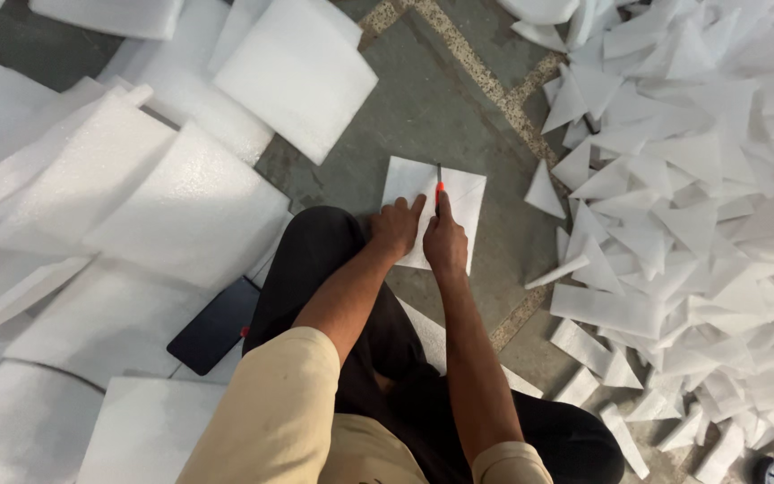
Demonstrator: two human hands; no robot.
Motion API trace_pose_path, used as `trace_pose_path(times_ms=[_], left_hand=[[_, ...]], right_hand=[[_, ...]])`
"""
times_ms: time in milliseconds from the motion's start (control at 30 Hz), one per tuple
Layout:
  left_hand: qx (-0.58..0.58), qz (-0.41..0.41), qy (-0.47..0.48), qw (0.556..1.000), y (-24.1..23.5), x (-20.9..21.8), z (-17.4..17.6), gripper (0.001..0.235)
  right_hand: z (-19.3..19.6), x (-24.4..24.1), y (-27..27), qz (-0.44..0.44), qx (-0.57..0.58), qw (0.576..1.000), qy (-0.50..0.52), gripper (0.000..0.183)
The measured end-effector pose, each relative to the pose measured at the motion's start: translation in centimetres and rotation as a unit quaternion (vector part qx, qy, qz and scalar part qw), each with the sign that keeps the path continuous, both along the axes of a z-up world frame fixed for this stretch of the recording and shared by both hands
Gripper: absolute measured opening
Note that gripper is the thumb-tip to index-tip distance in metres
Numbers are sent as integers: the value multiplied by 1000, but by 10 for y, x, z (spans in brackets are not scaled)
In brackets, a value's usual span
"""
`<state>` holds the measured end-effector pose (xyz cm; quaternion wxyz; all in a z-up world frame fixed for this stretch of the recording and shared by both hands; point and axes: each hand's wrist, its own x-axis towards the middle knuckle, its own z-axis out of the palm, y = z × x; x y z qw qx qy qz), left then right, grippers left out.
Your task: The person sits on the floor and repeatedly cuts square white foam sheets into smaller pieces using a red utility knife. They pick up a sheet, cut it along a diagonal line, and then place the cut pieces aside, continuing this process with multiple sheets.
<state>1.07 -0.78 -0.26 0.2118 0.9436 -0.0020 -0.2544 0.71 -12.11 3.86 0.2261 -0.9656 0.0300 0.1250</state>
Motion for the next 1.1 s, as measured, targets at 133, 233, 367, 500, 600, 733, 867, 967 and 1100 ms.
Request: trace_pose_path(times_ms=[133,233,367,500,600,733,867,967,1100], left_hand=[[-8,9,-5,1000,1,-3,5,64],[-9,-6,-4,1000,3,-6,13,74],[-19,-9,3,1000,8,-7,21,76],[3,-28,-4,1000,6,-13,22,74],[15,-63,-45,997,-2,-22,19,63],[17,-154,-129,980,-11,-60,12,49],[-59,-94,-200,973,-14,-62,8,51],[-111,69,-80,988,-11,-44,-4,63],[-170,106,-94,975,-23,-28,-26,71]], right_hand=[[5,-19,-4,-10,-7,1000,12,57],[18,-73,-13,34,62,994,-77,57],[42,-169,-20,-59,-20,988,140,55],[42,-225,-40,-45,-4,992,120,61],[11,-216,-68,-86,36,995,33,53],[-43,-166,-111,-226,114,966,-44,26],[-70,-128,-136,-240,148,949,-143,31],[-74,-126,-141,-325,220,915,-89,32],[-69,-132,-143,-398,423,814,28,22]])
